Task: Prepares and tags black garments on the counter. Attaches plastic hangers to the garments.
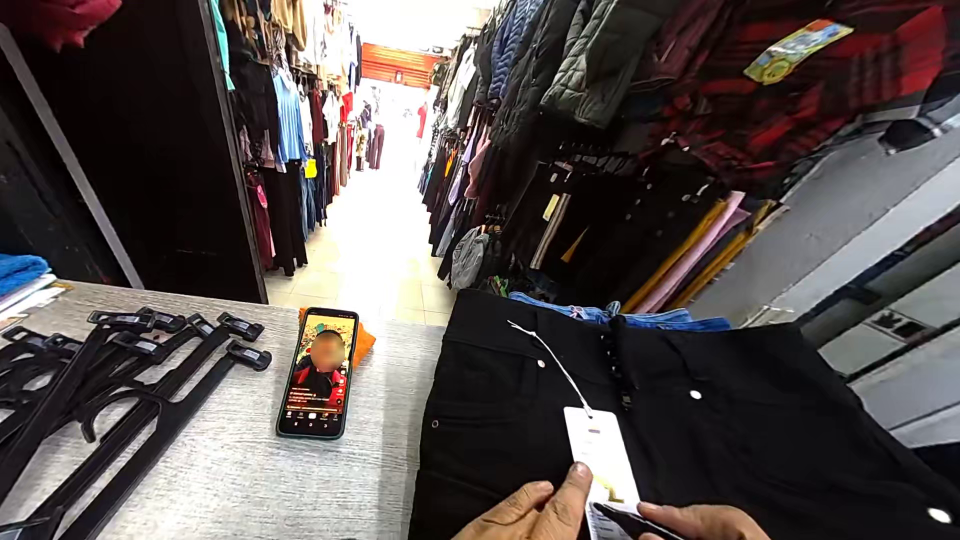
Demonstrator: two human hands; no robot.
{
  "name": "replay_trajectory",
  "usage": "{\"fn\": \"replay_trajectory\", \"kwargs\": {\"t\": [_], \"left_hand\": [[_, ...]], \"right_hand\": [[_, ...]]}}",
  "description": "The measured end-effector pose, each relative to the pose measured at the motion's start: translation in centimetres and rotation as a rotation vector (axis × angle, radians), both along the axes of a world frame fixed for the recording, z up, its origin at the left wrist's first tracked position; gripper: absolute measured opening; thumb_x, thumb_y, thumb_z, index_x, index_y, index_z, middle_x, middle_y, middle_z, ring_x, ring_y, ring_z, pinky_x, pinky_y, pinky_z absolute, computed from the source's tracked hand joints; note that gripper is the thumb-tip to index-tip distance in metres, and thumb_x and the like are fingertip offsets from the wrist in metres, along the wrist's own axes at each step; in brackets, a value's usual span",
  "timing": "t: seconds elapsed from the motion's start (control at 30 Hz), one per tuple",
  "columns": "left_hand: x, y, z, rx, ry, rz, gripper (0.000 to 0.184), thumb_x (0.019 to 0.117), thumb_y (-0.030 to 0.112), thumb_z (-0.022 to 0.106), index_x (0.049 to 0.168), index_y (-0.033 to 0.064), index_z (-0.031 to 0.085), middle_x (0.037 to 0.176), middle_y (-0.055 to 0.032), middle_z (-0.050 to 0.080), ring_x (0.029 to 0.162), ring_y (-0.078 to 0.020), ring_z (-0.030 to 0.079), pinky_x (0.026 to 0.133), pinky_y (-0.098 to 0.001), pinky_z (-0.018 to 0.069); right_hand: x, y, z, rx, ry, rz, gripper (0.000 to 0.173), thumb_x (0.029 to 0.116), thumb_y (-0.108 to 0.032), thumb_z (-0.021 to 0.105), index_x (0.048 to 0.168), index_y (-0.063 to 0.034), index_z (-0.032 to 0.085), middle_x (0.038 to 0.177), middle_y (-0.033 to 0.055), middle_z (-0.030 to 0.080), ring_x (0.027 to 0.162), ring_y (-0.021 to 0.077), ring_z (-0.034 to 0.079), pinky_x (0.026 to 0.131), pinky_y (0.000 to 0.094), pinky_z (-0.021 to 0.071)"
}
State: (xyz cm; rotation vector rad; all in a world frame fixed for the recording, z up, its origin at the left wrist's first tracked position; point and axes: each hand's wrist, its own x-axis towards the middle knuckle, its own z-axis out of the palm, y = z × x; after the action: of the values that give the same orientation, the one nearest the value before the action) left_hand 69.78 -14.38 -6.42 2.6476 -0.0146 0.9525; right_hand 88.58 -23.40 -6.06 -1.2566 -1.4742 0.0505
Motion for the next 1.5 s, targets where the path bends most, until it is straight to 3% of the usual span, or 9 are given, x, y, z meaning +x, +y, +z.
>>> {"fn": "replay_trajectory", "kwargs": {"t": [0.2,0.37,0.53,0.77,0.9,1.5], "left_hand": [[0.1,0.0,0.0,0.008,0.003,0.005,0.036,0.0911,0.01,0.07,0.127,0.0063,0.072,0.142,-0.037,0.052,0.136,-0.0458,0.051,0.12,-0.0419,0.0344],[0.6,-0.1,0.0,0.02,-0.054,0.057,0.038,0.0872,0.012,0.075,0.125,0.0075,0.073,0.137,-0.0367,0.056,0.129,-0.0444,0.059,0.113,-0.0425,0.0433],[0.9,0.0,-0.1,0.066,0.024,0.055,0.04,0.0923,0.018,0.072,0.132,0.0136,0.069,0.143,-0.038,0.05,0.134,-0.0436,0.054,0.113,-0.0416,0.0419],[0.9,0.0,-0.1,0.054,0.042,0.044,0.041,0.0933,0.016,0.07,0.134,0.0138,0.069,0.144,-0.0388,0.049,0.136,-0.0441,0.052,0.115,-0.0412,0.0398],[0.9,0.0,0.1,0.078,0.038,0.059,0.042,0.0937,0.017,0.069,0.135,0.0153,0.068,0.143,-0.0386,0.05,0.135,-0.0431,0.053,0.115,-0.04,0.0399],[0.9,0.0,0.0,0.081,0.031,0.048,0.04,0.0938,0.017,0.07,0.134,0.0161,0.069,0.142,-0.0388,0.05,0.136,-0.0429,0.052,0.115,-0.0391,0.0388]], "right_hand": [[-0.1,0.0,0.3,-0.014,0.014,-0.007,0.018,0.0911,-0.016,0.071,0.096,-0.006,0.057,0.082,-0.0071,0.066,0.069,-0.0068,0.061,0.064,0.0138,0.0541],[-0.5,-0.1,1.3,0.004,0.011,-0.07,0.015,0.0866,-0.011,0.074,0.096,-0.0068,0.063,0.082,-0.006,0.07,0.067,-0.0049,0.065,0.061,0.0143,0.0565],[-0.1,-0.2,0.9,0.013,0.065,-0.01,0.013,0.0922,-0.02,0.072,0.1,-0.0141,0.064,0.08,-0.0075,0.07,0.062,-0.0047,0.063,0.055,0.0132,0.0545],[-0.2,-0.9,1.1,-0.029,0.043,-0.069,0.013,0.0897,-0.019,0.072,0.092,-0.011,0.061,0.071,-0.0069,0.066,0.059,-0.0063,0.061,0.052,0.0124,0.0522],[0.2,-0.9,0.4,0.037,0.08,-0.039,0.013,0.0959,-0.029,0.07,0.101,-0.0191,0.064,0.077,-0.0092,0.068,0.057,-0.0045,0.062,0.051,0.0138,0.054],[0.0,-0.4,0.3,0.024,0.153,-0.012,0.011,0.0952,-0.02,0.07,0.104,-0.0169,0.064,0.076,-0.008,0.068,0.055,-0.0035,0.06,0.05,0.0138,0.0529]]}}
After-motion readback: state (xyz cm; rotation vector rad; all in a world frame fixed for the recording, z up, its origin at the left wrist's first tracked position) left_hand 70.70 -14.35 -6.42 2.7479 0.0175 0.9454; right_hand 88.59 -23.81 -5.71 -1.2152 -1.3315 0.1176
